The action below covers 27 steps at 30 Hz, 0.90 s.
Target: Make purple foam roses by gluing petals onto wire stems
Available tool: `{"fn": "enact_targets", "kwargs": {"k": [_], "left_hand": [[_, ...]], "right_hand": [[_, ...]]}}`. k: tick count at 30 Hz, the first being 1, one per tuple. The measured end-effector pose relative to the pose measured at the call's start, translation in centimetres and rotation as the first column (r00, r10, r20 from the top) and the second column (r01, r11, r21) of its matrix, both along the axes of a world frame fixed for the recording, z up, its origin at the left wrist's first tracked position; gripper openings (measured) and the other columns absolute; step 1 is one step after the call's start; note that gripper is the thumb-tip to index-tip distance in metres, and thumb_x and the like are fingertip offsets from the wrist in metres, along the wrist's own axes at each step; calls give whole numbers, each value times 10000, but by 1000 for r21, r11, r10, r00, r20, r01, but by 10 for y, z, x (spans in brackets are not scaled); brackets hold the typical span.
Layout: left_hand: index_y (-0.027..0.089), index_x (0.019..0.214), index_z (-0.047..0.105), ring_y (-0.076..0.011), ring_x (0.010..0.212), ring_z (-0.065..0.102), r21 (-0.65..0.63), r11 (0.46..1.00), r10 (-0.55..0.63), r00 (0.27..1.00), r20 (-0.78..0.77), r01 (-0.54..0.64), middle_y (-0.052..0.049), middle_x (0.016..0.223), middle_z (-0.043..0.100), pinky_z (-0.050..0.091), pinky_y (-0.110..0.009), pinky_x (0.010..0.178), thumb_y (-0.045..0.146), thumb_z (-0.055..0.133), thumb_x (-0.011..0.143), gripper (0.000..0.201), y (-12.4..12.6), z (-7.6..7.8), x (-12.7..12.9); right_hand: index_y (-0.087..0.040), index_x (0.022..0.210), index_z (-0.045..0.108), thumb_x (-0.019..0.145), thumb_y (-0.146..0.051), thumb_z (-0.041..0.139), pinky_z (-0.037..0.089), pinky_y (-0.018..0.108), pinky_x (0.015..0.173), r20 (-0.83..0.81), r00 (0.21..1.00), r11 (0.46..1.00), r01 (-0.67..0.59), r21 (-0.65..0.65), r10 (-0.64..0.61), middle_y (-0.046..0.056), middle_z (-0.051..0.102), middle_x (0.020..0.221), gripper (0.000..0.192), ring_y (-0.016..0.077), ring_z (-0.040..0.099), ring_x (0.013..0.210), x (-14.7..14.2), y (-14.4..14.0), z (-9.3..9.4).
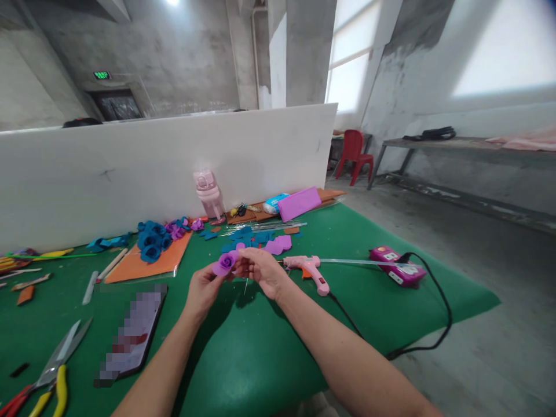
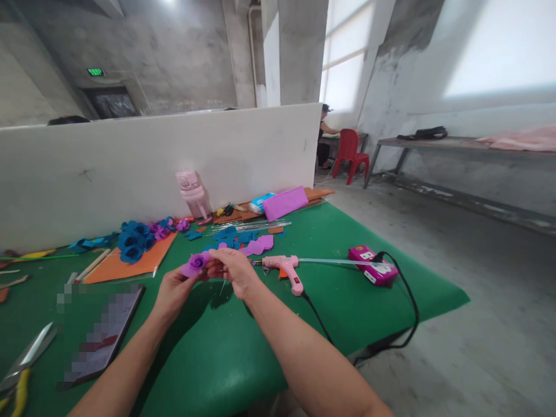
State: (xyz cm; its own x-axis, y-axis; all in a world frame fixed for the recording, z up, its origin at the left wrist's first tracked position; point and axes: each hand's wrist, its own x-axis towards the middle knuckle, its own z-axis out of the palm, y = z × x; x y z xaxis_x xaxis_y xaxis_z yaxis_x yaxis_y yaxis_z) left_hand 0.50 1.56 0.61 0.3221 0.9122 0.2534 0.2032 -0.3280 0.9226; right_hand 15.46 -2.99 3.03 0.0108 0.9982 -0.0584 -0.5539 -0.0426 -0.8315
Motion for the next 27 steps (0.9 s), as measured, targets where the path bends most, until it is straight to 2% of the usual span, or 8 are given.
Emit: {"fn": "enact_targets", "kwargs": {"k": [4, 10, 15, 18, 21, 24, 27], "left_hand": [[148, 746, 707, -182, 685, 623, 146, 989, 18, 998, -65, -9, -27, 706, 704, 480, -273, 679, 296, 632, 661, 187, 1, 1, -2], [163, 788, 713, -175, 707, 628, 247, 967, 75, 997, -32, -65, -22, 746, 710, 488, -252, 676, 264, 611, 652, 198, 0, 1, -4], [163, 767, 711, -163, 675, 616, 248, 961, 127, 992, -4, -122, -12, 702, 700, 483, -240, 653, 271, 610, 661, 182, 1, 1, -4], [163, 769, 716, -176, 684, 618, 205, 975, 92, 996, -15, -87, -15, 697, 699, 485, -254, 664, 284, 618, 661, 190, 0, 2, -3], [170, 795, 723, -203, 767, 624, 193, 980, 42, 999, -15, -38, -33, 783, 710, 482, -282, 726, 296, 632, 661, 206, -1, 4, -1], [183, 789, 727, -214, 831, 612, 236, 971, 47, 999, 1, -46, -49, 875, 704, 470, -292, 761, 302, 657, 649, 197, -3, 6, 0], [174, 747, 724, -188, 741, 608, 189, 979, 70, 997, 12, -71, -40, 778, 700, 471, -271, 700, 315, 660, 652, 181, -5, 8, 0]], "right_hand": [[-161, 619, 597, 574, -396, 715, 399, 229, 542, 98, 993, 998, 70, 5, -70, -38, 571, 520, 267, 81, 505, 486, -1, 0, 0], [-160, 666, 623, 534, -359, 738, 381, 236, 542, 130, 990, 998, 52, 40, -57, -33, 581, 554, 265, 82, 504, 497, 2, -1, -1], [-163, 692, 616, 549, -327, 735, 377, 232, 545, 183, 980, 992, 53, 118, -74, -40, 578, 574, 248, 74, 494, 506, 2, -2, 2], [-163, 672, 613, 563, -288, 716, 378, 229, 546, 201, 976, 987, 55, 154, -86, -45, 571, 559, 195, 69, 479, 502, 1, -3, 3], [-166, 682, 628, 582, -263, 690, 390, 235, 561, 218, 972, 985, 46, 164, -82, -43, 578, 563, 152, 74, 488, 514, 1, -3, 4], [-169, 707, 647, 594, -253, 675, 406, 242, 582, 241, 966, 982, 48, 182, -92, -40, 589, 575, 144, 82, 507, 540, 1, -3, 3], [-173, 736, 656, 597, -256, 685, 432, 255, 621, 252, 960, 975, 66, 214, -121, -27, 622, 633, 164, 96, 543, 592, 1, -2, 4]]}}
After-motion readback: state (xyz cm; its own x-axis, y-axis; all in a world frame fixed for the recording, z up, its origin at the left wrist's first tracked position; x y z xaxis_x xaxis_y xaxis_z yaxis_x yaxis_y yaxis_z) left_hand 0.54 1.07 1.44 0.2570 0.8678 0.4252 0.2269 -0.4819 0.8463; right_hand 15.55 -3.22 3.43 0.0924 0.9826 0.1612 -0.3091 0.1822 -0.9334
